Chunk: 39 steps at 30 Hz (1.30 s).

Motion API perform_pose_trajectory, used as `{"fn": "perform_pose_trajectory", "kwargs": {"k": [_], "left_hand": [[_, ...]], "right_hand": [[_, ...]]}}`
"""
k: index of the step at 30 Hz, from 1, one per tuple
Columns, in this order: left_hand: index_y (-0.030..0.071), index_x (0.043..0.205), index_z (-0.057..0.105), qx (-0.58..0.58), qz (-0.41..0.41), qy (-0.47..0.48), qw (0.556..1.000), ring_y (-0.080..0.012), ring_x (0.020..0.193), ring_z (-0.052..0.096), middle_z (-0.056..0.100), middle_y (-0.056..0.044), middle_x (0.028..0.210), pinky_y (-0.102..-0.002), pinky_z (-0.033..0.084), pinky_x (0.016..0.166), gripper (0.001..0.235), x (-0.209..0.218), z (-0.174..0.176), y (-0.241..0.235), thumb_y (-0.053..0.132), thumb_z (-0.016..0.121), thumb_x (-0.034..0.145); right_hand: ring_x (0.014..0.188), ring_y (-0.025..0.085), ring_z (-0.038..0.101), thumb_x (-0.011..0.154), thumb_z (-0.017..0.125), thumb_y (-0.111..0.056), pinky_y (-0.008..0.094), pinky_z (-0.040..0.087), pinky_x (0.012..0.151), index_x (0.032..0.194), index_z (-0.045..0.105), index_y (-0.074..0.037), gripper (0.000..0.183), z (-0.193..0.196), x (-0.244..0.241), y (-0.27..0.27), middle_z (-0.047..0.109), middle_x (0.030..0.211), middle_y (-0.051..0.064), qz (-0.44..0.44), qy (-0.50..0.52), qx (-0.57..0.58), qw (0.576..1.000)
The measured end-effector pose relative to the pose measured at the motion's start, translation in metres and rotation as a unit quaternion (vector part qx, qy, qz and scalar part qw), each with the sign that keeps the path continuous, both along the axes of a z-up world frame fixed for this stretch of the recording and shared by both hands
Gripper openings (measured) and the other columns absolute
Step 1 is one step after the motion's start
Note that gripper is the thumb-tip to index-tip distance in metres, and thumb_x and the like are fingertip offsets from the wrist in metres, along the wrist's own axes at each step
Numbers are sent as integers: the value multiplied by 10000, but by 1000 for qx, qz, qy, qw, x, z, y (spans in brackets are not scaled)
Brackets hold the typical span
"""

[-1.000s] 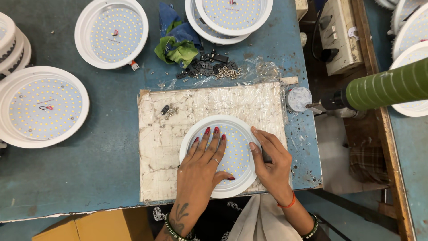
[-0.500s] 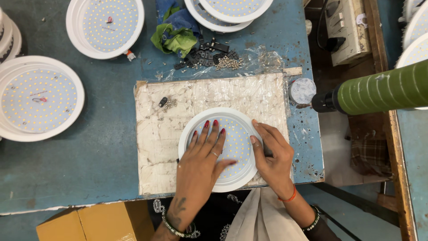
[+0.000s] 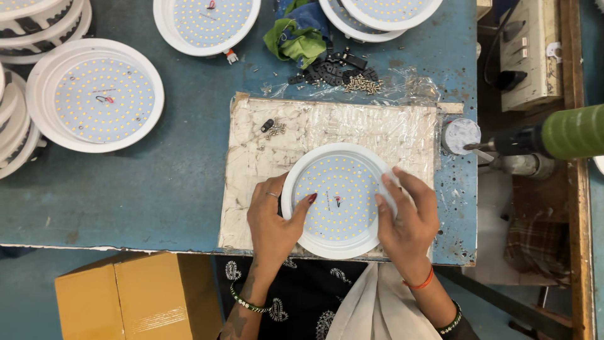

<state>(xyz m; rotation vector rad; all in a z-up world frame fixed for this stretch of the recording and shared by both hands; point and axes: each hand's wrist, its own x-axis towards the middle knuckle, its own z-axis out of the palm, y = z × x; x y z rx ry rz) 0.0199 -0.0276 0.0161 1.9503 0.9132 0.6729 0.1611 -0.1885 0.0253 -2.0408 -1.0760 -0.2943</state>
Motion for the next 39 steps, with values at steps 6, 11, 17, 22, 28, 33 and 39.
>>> {"fn": "perform_pose_trajectory", "kwargs": {"k": [6, 11, 17, 22, 28, 33, 39], "left_hand": [[62, 1135, 699, 24, 5, -22, 999, -286, 968, 646, 706, -84, 1010, -393, 535, 817, 413, 1, 0, 0, 184, 868, 778], [49, 1175, 693, 18, -1, -41, 999, -284, 986, 648, 705, -92, 1062, -387, 543, 823, 383, -1, -2, 0, 135, 811, 820], [18, 1204, 682, 21, -13, -52, 998, -295, 1002, 649, 702, -125, 1083, -392, 548, 814, 357, -3, -5, 2, 100, 764, 866], [10, 1198, 682, 23, -17, -59, 998, -297, 996, 647, 707, -130, 1068, -395, 547, 813, 344, -4, -5, 2, 96, 756, 873], [1, 1196, 678, 35, -20, -66, 997, -303, 994, 641, 711, -131, 1055, -401, 539, 820, 330, -3, -6, 2, 92, 751, 887], [-3, 1198, 675, 37, -20, -68, 997, -309, 989, 639, 708, -139, 1052, -407, 536, 816, 336, -4, -6, 2, 88, 749, 883], [0, 1196, 675, 25, -17, -74, 997, -297, 983, 648, 709, -138, 1048, -392, 542, 806, 327, -3, -2, 2, 70, 728, 881]], "right_hand": [[1284, 313, 582, 738, 868, -287, 502, 474, 1120, 1229, 720, -84, 552, 16, -15, 11, 614, 1364, 49, 188, -32, -111, 975], [1402, 343, 453, 695, 805, -385, 500, 414, 1126, 1251, 701, -145, 614, 29, -6, 26, 576, 1442, 62, 244, -18, -209, 947], [1392, 347, 460, 700, 794, -368, 502, 416, 1129, 1228, 714, -140, 580, 34, -6, 28, 573, 1436, 56, 246, -31, -232, 940], [1414, 343, 446, 708, 796, -353, 509, 404, 1146, 1228, 715, -138, 569, 33, -7, 28, 567, 1447, 57, 243, -15, -228, 943], [1439, 343, 423, 717, 796, -341, 542, 362, 1179, 1241, 716, -117, 575, 29, -11, 27, 558, 1468, 64, 228, 2, -220, 949], [1451, 351, 411, 720, 795, -337, 546, 346, 1189, 1246, 712, -107, 580, 25, -9, 26, 550, 1479, 69, 231, 12, -220, 948], [1446, 347, 414, 723, 796, -338, 534, 353, 1185, 1243, 715, -114, 572, 25, -7, 25, 561, 1470, 59, 236, 13, -219, 947]]}}
